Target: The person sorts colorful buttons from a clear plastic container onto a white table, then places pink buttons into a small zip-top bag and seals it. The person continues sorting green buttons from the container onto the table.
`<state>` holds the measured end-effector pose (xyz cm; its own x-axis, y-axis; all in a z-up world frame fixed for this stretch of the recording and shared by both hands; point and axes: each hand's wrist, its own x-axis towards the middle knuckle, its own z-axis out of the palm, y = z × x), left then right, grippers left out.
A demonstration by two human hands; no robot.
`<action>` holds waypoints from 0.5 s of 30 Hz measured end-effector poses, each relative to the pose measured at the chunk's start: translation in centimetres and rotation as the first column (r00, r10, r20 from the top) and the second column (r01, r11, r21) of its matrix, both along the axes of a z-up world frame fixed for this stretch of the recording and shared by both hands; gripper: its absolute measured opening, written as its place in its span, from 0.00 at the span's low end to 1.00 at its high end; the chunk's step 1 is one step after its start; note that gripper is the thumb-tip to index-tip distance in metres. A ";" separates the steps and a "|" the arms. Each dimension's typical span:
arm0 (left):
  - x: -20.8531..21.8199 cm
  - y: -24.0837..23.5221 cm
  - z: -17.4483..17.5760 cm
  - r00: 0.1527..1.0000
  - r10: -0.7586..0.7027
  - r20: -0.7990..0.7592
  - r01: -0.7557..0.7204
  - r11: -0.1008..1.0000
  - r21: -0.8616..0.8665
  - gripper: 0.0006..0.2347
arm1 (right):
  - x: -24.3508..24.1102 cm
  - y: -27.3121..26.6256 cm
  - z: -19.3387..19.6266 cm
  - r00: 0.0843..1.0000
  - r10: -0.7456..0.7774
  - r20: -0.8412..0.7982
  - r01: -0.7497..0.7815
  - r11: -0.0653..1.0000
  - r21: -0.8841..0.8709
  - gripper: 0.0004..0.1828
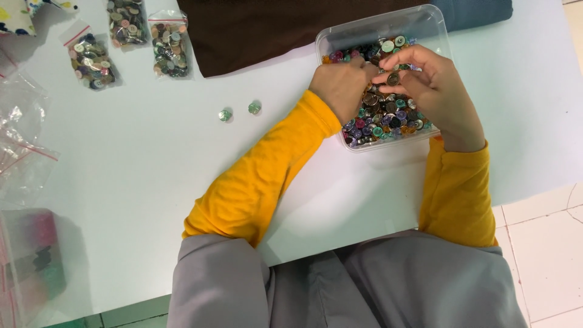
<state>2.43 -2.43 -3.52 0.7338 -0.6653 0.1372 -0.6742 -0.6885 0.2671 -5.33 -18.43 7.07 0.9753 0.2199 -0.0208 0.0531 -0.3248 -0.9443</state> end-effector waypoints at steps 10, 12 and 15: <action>0.0 -0.1 0.2 0.993 0.070 -0.093 -0.067 0.997 0.028 0.13 | 0.0 0.0 0.1 1.000 0.005 -0.001 -0.005 1.000 0.021 0.11; 0.0 0.0 0.4 0.993 0.052 -0.110 -0.049 0.998 0.030 0.15 | 0.1 0.0 0.2 0.999 0.041 0.019 -0.041 0.999 0.013 0.11; 0.1 1.0 1.4 0.988 -0.018 -0.156 -0.002 0.992 -0.124 0.13 | -0.2 0.6 1.0 1.000 0.017 -0.004 -0.017 1.000 0.010 0.12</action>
